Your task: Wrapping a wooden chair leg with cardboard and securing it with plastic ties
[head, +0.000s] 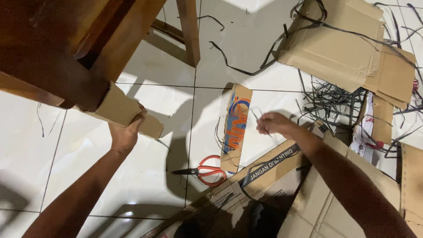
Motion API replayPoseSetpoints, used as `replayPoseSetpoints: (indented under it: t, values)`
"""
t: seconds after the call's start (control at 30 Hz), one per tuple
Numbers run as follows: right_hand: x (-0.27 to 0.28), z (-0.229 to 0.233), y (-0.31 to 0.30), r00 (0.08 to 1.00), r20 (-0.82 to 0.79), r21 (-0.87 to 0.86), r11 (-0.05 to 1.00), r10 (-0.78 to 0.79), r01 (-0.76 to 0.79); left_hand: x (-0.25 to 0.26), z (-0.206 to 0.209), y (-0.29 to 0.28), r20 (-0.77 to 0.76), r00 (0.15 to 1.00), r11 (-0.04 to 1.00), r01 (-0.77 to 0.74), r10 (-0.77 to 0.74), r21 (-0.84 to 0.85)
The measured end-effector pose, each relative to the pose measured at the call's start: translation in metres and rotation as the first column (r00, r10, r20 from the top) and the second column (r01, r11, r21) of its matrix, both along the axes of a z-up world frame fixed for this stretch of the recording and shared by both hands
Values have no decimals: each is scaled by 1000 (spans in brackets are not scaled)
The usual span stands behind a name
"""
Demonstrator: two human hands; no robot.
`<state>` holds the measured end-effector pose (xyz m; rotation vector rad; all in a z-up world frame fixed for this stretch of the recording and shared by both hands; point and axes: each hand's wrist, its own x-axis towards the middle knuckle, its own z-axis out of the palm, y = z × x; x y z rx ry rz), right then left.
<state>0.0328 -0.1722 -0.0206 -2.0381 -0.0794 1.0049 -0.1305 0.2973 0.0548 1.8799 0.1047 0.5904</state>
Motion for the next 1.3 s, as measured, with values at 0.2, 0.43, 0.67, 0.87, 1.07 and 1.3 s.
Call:
replayPoseSetpoints:
  t: [0.2, 0.43, 0.67, 0.87, 1.07, 1.3]
  values:
    - [3, 58, 70, 968, -250, 407, 903, -35, 137, 4, -6, 1, 44, 999, 1000, 10, -9, -12]
    - [-29, 84, 180, 993, -121, 468, 882, 5, 53, 2, -14, -1, 50, 998, 998, -39, 42, -52]
    - [-44, 109, 285, 873, 461, 283, 959, -157, 23, 4, -4, -6, 24, 999, 997, -33, 35, -67]
    - [-84, 137, 322, 524, 826, 365, 904, -206, -221, 3, -39, 12, -36, 996, 997, -80, 81, 24]
    - [-75, 107, 331, 469, 877, 311, 870, -107, -384, 4, -56, 16, -57, 996, 998, -64, 64, 4]
    - [-80, 176, 324, 782, 618, 598, 599, 79, -533, 2, -57, 17, -68, 996, 996, -47, 52, 71]
